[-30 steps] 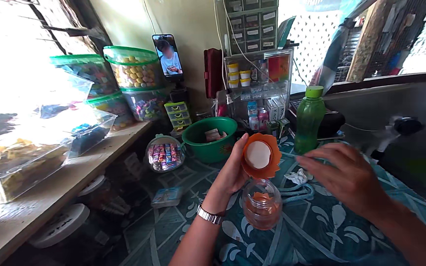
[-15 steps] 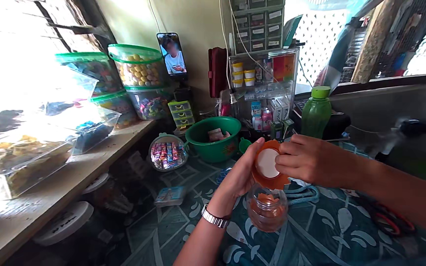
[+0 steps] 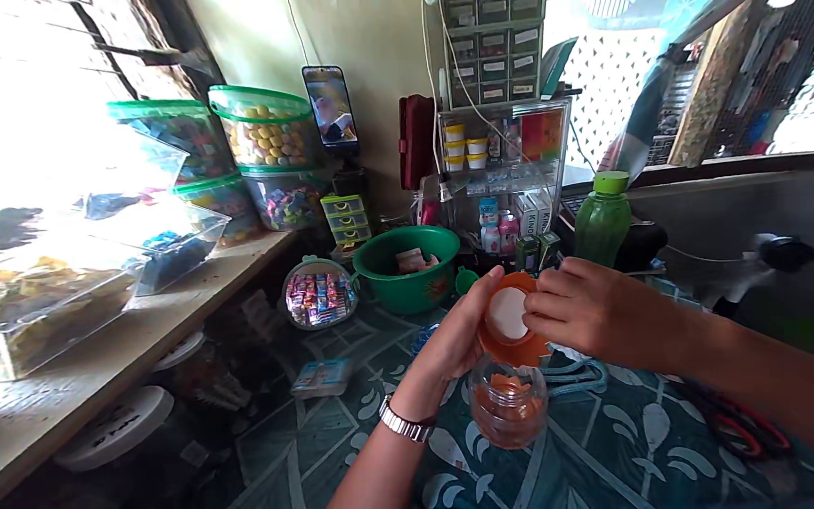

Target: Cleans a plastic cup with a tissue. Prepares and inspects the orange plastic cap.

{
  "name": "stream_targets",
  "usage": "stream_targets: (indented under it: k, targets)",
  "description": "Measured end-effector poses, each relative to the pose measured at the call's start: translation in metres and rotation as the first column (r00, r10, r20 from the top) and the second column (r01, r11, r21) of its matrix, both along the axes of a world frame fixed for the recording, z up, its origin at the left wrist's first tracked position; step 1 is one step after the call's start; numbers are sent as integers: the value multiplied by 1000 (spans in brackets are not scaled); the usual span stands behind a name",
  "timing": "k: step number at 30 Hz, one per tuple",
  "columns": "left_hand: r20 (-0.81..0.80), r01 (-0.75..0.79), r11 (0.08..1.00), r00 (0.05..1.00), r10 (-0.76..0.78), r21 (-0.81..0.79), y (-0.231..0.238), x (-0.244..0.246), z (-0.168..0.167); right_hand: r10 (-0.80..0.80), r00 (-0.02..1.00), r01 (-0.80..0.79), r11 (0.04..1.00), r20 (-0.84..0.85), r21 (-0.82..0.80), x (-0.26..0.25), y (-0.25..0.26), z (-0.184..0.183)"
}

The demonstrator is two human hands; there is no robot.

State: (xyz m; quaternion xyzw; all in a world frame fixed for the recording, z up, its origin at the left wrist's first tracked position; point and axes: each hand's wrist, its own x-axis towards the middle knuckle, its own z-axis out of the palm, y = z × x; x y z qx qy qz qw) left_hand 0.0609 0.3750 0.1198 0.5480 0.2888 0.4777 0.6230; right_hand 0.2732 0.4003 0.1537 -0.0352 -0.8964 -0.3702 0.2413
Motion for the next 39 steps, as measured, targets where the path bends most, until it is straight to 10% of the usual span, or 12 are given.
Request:
stream_targets:
  k: [21,27,33,39]
  targets:
    - [-64,60,998,996,-60,-12,0,2,1,117,929,-151,986,351,72,-22,5,9]
    - [-130,-45,994,990,58,99,6,-6,-1,119,972,-122,992,202,3,-14,-12,38]
    - [162,93,995,982,-95,16,6,-22,1,-71,983,24,965,-170,-261,62,-22,70]
    - [308,243,969,920,-243,38,8,-27,-3,-618,779,411,633,-108,-656,140,10,-23]
